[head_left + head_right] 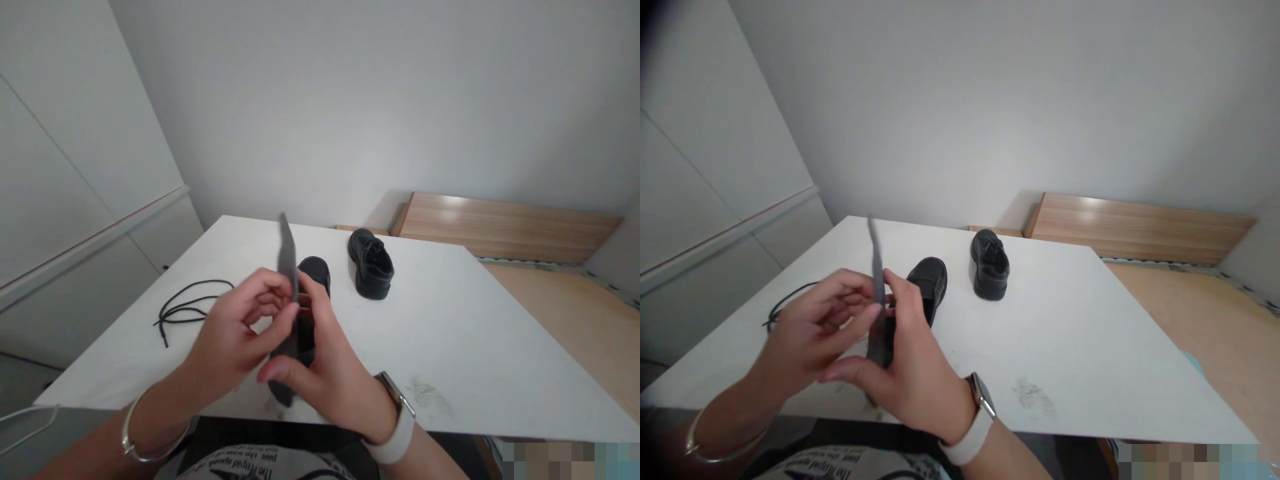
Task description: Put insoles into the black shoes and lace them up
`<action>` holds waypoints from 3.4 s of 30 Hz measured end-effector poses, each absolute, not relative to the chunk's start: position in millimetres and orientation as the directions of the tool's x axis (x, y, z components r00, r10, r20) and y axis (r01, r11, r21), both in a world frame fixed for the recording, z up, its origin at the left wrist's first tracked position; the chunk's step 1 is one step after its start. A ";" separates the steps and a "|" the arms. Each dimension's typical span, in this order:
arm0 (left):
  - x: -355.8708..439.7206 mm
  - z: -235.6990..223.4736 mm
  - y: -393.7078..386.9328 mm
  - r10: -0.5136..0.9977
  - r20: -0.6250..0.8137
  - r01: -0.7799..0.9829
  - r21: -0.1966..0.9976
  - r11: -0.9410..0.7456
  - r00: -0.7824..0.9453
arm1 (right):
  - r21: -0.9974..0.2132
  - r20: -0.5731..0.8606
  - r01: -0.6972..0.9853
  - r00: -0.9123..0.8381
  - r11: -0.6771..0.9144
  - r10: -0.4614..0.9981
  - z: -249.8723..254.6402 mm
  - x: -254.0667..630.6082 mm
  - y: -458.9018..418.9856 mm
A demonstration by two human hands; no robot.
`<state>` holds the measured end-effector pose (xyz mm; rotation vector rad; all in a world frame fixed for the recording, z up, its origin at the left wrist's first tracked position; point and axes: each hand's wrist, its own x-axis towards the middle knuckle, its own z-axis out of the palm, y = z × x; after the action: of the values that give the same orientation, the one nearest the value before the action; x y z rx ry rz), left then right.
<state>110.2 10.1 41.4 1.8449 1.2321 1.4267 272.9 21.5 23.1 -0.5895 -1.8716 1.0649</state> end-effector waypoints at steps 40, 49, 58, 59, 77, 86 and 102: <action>123.8 17.0 82.3 0.822 0.196 0.839 -0.011 -0.544 0.535 | -0.325 0.459 0.733 -0.430 0.598 0.777 68.4 340.5 22.4; 111.9 3.4 114.2 0.888 0.358 0.772 0.461 -0.437 0.289 | -0.234 0.122 0.735 -0.627 0.637 0.769 122.1 366.4 31.5; 113.0 -11.5 119.4 0.899 0.429 0.637 0.669 -0.383 0.090 | -0.030 -0.304 0.785 -0.597 0.618 0.743 154.2 330.9 30.3; 113.4 -11.9 119.0 0.904 0.420 0.624 0.687 -0.372 0.077 | 0.019 -0.316 0.782 -0.586 0.623 0.746 153.3 323.7 30.4; 120.0 -25.0 114.4 0.917 0.395 0.450 0.809 -0.378 0.060 | 0.023 -0.159 0.830 -0.547 0.557 0.822 26.2 271.1 89.0; 120.0 -28.3 115.3 0.906 0.416 0.422 0.810 -0.407 0.074 | -0.070 -0.282 0.793 -0.598 0.606 0.750 23.2 255.7 108.3; 120.1 -26.7 114.1 0.910 0.398 0.374 0.832 -0.410 0.114 | 0.109 -0.511 0.396 -0.764 0.912 0.393 47.6 269.7 95.9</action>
<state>120.1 114.1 -26.7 1.8526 1.2447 1.2770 269.7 95.9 47.6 -0.8062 -3.6028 0.0106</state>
